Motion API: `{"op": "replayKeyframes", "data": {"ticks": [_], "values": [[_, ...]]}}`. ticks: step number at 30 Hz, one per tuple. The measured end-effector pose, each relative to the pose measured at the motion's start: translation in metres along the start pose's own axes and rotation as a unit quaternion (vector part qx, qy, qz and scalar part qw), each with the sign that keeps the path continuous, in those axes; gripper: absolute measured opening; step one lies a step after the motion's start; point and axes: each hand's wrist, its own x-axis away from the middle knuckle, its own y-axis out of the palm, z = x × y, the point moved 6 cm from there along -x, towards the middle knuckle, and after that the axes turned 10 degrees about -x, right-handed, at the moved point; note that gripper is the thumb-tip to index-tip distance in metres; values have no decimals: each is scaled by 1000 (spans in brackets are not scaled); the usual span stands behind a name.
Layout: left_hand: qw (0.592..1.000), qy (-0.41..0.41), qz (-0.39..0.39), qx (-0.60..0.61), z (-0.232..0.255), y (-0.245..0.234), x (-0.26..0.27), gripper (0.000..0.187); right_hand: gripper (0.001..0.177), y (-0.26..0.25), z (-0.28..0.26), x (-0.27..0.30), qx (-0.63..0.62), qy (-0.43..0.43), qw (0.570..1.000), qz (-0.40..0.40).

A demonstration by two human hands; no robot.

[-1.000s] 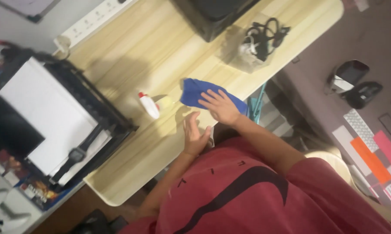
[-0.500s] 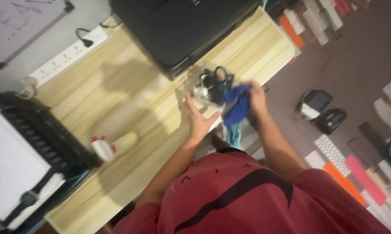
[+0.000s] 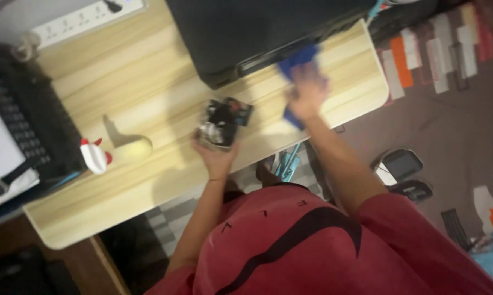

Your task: Cleaning a desk and printer using a cloth and spray bottle.

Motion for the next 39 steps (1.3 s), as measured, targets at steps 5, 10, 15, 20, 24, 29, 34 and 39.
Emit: {"op": "replayKeyframes", "data": {"ticks": [5,10,15,20,24,29,34,39], "values": [[997,-13,78,-7,-27,-64,-44,121,51,28,-165,72,-92,-68,975,-188],[987,1,134,-84,-30,-89,-81,134,65,38,-209,106,-110,-311,936,-120],[981,-19,107,-158,-57,-87,-23,119,61,45,-155,65,-46,-161,976,-143],[970,-45,140,-195,-88,-143,40,112,65,63,-126,56,20,-111,992,-62],[957,-25,218,-188,-71,-221,-9,123,65,74,-131,75,20,-87,995,-38],[990,19,139,-16,-35,-274,-83,118,65,76,-162,102,33,-93,994,-49],[995,34,-3,98,-112,-241,-98,74,58,44,-177,140,-8,-107,992,-62],[975,138,-102,-145,-39,-210,-12,45,53,-1,-148,169,-80,-77,994,-12]]}}
